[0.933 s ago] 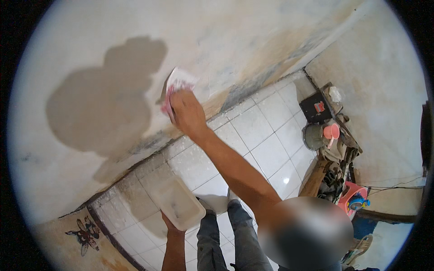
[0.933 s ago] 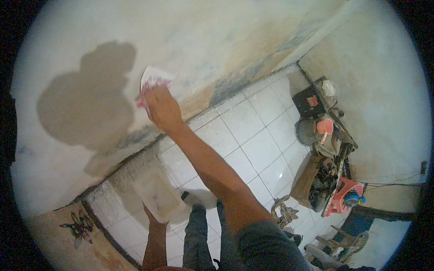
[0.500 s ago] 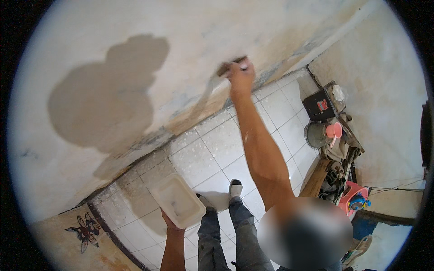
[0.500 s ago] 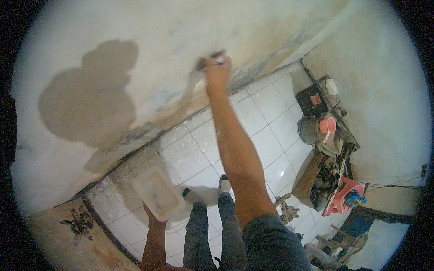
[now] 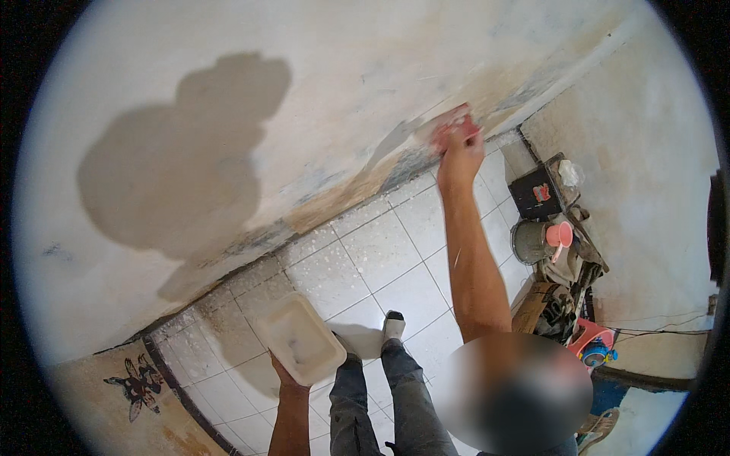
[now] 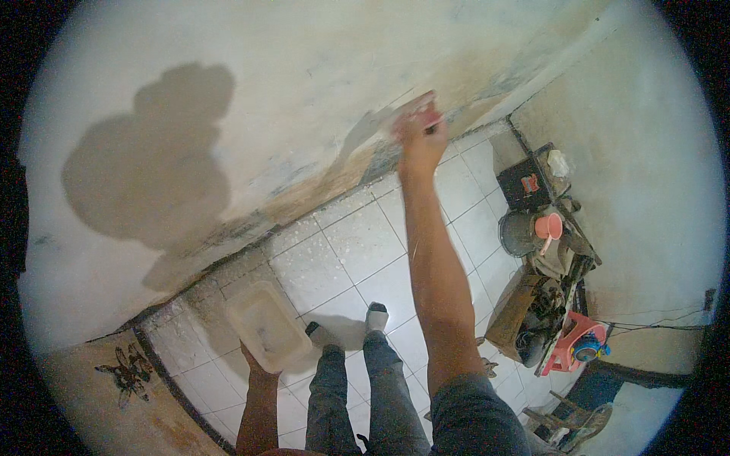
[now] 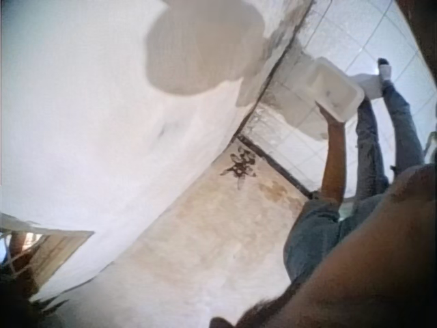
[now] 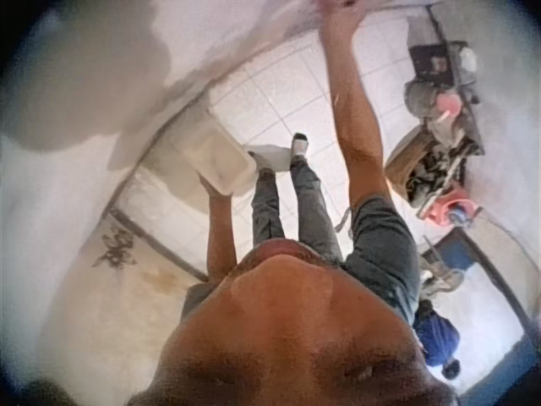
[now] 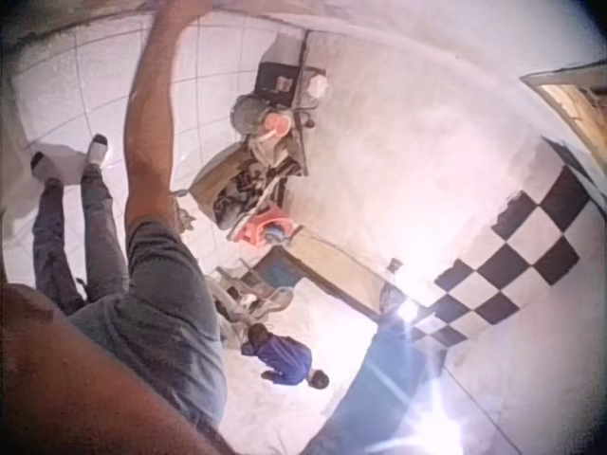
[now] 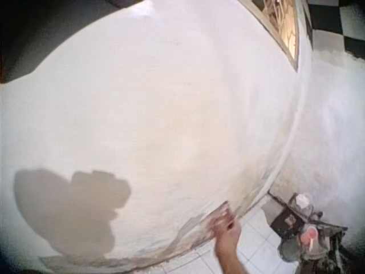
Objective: The person applies putty to a wall using a scraper, repeatedly picking up material from a container and spreading it over the surface.
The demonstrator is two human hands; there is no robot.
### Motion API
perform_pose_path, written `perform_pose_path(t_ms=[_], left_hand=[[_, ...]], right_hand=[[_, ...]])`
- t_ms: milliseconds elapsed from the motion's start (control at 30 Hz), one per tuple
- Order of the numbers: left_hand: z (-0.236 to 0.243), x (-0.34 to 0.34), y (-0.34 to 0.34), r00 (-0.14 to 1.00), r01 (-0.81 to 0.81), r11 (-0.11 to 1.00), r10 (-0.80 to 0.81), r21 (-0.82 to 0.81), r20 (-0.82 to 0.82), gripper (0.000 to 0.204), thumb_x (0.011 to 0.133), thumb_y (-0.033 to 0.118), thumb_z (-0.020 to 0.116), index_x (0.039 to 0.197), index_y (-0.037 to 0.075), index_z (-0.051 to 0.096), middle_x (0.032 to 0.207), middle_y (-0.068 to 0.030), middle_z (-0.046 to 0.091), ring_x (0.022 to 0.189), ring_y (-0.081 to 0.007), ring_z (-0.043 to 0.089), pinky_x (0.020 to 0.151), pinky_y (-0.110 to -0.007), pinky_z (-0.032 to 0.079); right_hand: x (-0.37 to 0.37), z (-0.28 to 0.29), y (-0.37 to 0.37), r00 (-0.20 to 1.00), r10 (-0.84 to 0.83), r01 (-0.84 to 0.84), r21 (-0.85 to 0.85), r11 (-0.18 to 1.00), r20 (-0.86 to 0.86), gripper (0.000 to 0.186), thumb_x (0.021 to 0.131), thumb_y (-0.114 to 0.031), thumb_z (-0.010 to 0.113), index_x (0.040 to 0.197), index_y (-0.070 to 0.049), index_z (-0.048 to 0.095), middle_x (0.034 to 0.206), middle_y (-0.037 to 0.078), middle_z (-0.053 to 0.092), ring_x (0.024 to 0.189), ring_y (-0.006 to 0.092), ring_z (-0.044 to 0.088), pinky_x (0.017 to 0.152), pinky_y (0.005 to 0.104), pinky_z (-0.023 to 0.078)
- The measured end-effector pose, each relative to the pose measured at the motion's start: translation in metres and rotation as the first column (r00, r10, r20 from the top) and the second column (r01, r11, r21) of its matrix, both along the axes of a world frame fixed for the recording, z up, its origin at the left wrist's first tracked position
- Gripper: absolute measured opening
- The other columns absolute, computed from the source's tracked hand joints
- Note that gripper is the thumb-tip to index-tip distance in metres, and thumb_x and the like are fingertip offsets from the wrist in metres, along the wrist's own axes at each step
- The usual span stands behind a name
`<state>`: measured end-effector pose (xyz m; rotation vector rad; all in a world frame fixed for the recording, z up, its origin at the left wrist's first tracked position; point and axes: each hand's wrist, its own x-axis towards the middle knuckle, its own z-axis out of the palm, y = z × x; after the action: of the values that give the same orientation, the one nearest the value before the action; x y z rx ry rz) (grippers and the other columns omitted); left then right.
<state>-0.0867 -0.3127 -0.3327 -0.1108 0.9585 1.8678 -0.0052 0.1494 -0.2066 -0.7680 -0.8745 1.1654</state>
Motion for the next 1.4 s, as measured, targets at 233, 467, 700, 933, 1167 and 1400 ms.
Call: perform_pose_path(t_ms=[233, 467, 700, 933, 1167, 1400], left_hand=[[0.002, 0.01, -0.002, 0.986, -0.039, 0.997, 0.049, -0.062, 0.161, 0.063, 0.094, 0.054, 0.048, 0.143, 0.016, 0.036, 0.134, -0.0072, 0.048, 0.121, -0.0289, 0.053, 0.096, -0.053, 0.051], [-0.002, 0.006, 0.0, 0.975, -0.09, 0.995, 0.094, -0.029, 0.2, 0.065, 0.093, 0.057, 0.047, 0.142, 0.015, 0.039, 0.134, -0.0081, 0.05, 0.12, -0.0314, 0.054, 0.097, -0.055, 0.05], [0.001, 0.003, -0.019, 0.976, -0.101, 0.987, 0.123, -0.128, 0.177, 0.067, 0.091, 0.061, 0.046, 0.14, 0.016, 0.042, 0.134, -0.0078, 0.051, 0.12, -0.0322, 0.054, 0.098, -0.054, 0.048], [-0.021, 0.006, -0.043, 0.962, -0.114, 0.979, 0.151, -0.168, 0.225, 0.068, 0.091, 0.064, 0.043, 0.14, 0.016, 0.043, 0.134, -0.008, 0.051, 0.12, -0.0322, 0.054, 0.098, -0.055, 0.048], [-0.024, 0.001, -0.053, 0.953, -0.181, 0.97, 0.214, -0.164, 0.215, 0.064, 0.092, 0.059, 0.048, 0.137, 0.014, 0.046, 0.128, -0.007, 0.056, 0.115, -0.0295, 0.058, 0.093, -0.051, 0.052], [-0.041, 0.004, -0.054, 0.926, -0.157, 0.975, 0.202, -0.16, 0.319, 0.062, 0.093, 0.057, 0.046, 0.138, 0.014, 0.044, 0.132, -0.0089, 0.053, 0.119, -0.0315, 0.055, 0.098, -0.053, 0.049]], right_hand=[[-0.081, 0.04, -0.046, 0.679, -0.271, -0.181, 0.514, 0.839, 0.682, 0.015, 0.08, -0.008, 0.066, 0.091, -0.005, 0.057, 0.085, 0.013, 0.061, 0.072, 0.0272, 0.062, 0.065, 0.0379, 0.051], [-0.08, -0.012, -0.173, 0.694, 0.251, -0.517, 0.225, 0.826, 0.675, 0.02, 0.079, -0.002, 0.063, 0.095, 0.0, 0.051, 0.077, 0.01, 0.056, 0.068, 0.0189, 0.06, 0.058, 0.0334, 0.048], [-0.049, -0.102, -0.117, 0.954, 0.282, -0.257, -0.207, 0.944, 0.103, 0.02, 0.086, 0.001, 0.057, 0.105, -0.002, 0.053, 0.096, 0.007, 0.06, 0.08, 0.0129, 0.057, 0.065, 0.0275, 0.05], [-0.156, -0.093, -0.148, 0.565, 0.125, -0.366, 0.112, 0.924, 0.815, 0.03, 0.084, -0.014, 0.062, 0.107, 0.005, 0.055, 0.102, 0.026, 0.06, 0.096, 0.0425, 0.059, 0.088, 0.0459, 0.048], [-0.073, -0.211, -0.183, 0.681, 0.409, -0.397, -0.163, 0.903, 0.607, 0.01, 0.087, -0.006, 0.059, 0.096, -0.006, 0.056, 0.089, 0.01, 0.061, 0.076, 0.0204, 0.06, 0.068, 0.0342, 0.05], [-0.045, -0.206, -0.031, 0.815, 0.434, -0.54, -0.231, 0.81, -0.383, 0.011, 0.084, 0.001, 0.056, 0.089, -0.007, 0.052, 0.077, 0.003, 0.056, 0.073, 0.0147, 0.056, 0.065, 0.0293, 0.047]])
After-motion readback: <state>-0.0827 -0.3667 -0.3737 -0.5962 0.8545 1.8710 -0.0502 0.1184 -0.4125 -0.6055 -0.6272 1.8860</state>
